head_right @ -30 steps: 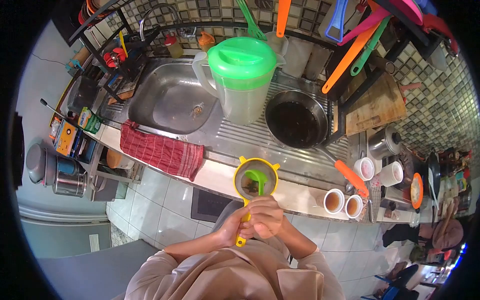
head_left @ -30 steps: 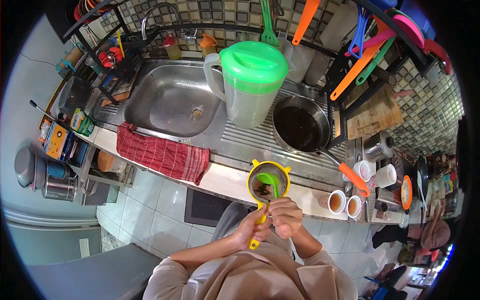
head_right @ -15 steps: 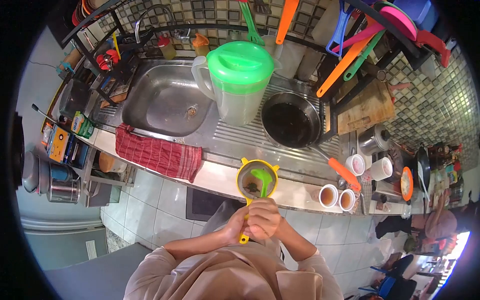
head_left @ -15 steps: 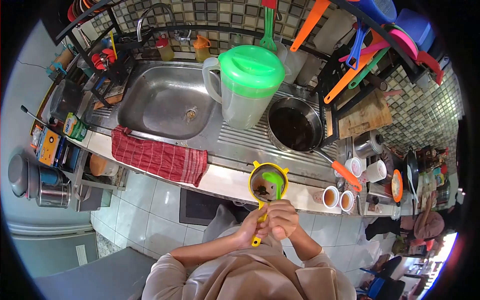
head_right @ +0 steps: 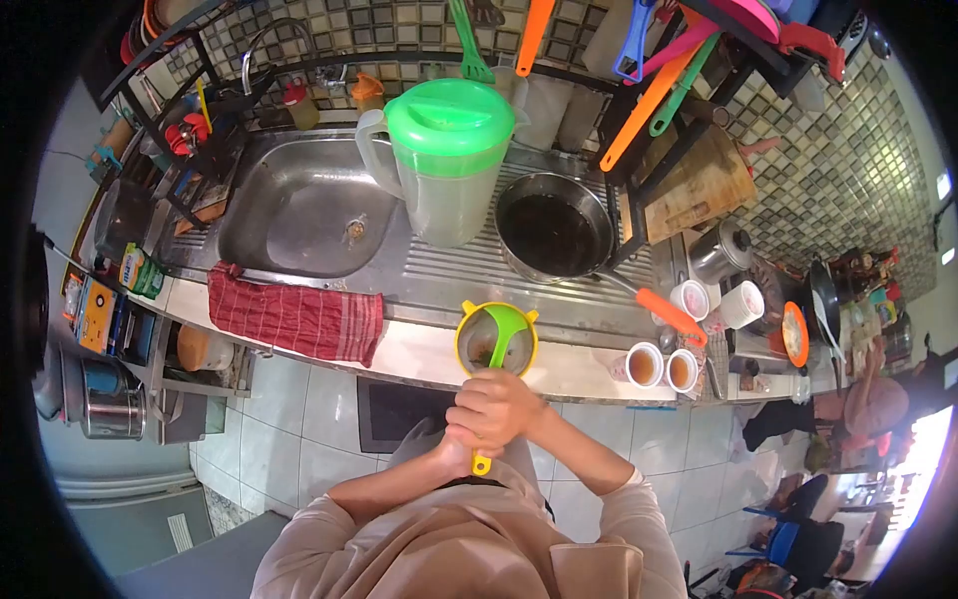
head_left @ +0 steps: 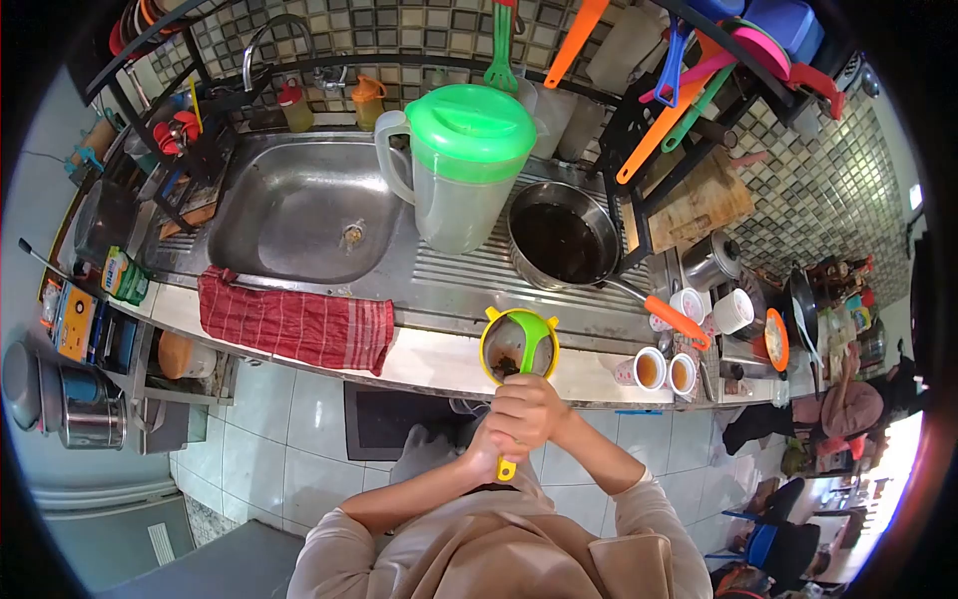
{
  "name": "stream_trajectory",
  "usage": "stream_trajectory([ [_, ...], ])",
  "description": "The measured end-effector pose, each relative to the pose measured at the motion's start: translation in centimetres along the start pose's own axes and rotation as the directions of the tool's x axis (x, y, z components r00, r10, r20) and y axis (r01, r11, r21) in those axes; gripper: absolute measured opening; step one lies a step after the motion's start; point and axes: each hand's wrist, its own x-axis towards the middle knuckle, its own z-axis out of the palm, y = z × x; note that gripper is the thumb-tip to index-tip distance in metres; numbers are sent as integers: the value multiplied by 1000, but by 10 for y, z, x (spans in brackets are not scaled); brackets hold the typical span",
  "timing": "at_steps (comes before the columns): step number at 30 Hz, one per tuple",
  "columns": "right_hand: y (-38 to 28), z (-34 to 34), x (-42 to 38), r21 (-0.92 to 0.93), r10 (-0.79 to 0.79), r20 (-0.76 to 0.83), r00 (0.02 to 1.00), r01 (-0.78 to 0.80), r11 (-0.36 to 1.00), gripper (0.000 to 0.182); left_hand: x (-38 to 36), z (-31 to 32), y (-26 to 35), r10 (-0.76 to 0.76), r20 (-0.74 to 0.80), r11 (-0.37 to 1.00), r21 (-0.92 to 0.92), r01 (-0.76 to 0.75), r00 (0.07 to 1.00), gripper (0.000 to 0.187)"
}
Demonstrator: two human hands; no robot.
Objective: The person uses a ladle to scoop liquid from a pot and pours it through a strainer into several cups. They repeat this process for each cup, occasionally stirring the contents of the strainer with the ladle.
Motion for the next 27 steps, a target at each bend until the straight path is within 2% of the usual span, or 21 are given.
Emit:
stream_trajectory([
  [2,-3,4,1,-11,92,94,991,-92,996,16,-2,5,-1,16,-19,1000,1,-16,1000,11],
  [6,-11,6,-1,132,77,23,997,-79,988,17,-6,19,4,24,-72,999,26,-22,997,13],
  [10,-7,0,8,8,44,19,999,-44,999,17,-9,26,4,27,-124,999,30,-23,992,14],
  [13,-2,5,10,-41,114,102,988,-110,993,16,-10,28,9,47,-164,999,29,-43,985,15],
  [15,-14,6,11,22,223,142,964,-228,973,15,-9,29,11,53,-186,998,26,-49,981,16],
  [16,-16,7,8,85,233,81,969,-240,967,19,-8,29,11,54,-196,998,24,-51,979,16],
  [17,-15,4,7,84,233,86,969,-240,967,19,-7,29,12,56,-207,998,20,-53,977,17],
  [19,-15,-3,4,213,242,-102,965,-216,953,27,-6,29,12,61,-232,998,10,-60,971,18],
  [20,-14,-9,-2,226,282,-102,954,-254,940,34,-1,17,9,62,-233,998,3,-63,971,18],
  [21,-15,-11,-3,229,281,-96,955,-254,940,34,7,0,5,34,3,998,-58,-34,999,21],
  [22,-16,-14,-2,352,379,-215,900,-290,890,36,15,-15,-2,19,239,994,-109,7,971,25],
  [23,-17,-16,-3,473,480,-316,818,-303,828,38,11,-9,2,22,239,994,-112,6,971,25],
  [25,-19,-20,-9,466,517,-316,795,-345,815,40,1,8,12,-15,142,995,-95,29,990,31],
  [27,-22,-23,-5,522,628,-419,656,-392,758,40,2,5,13,-30,153,996,-81,42,988,30],
])
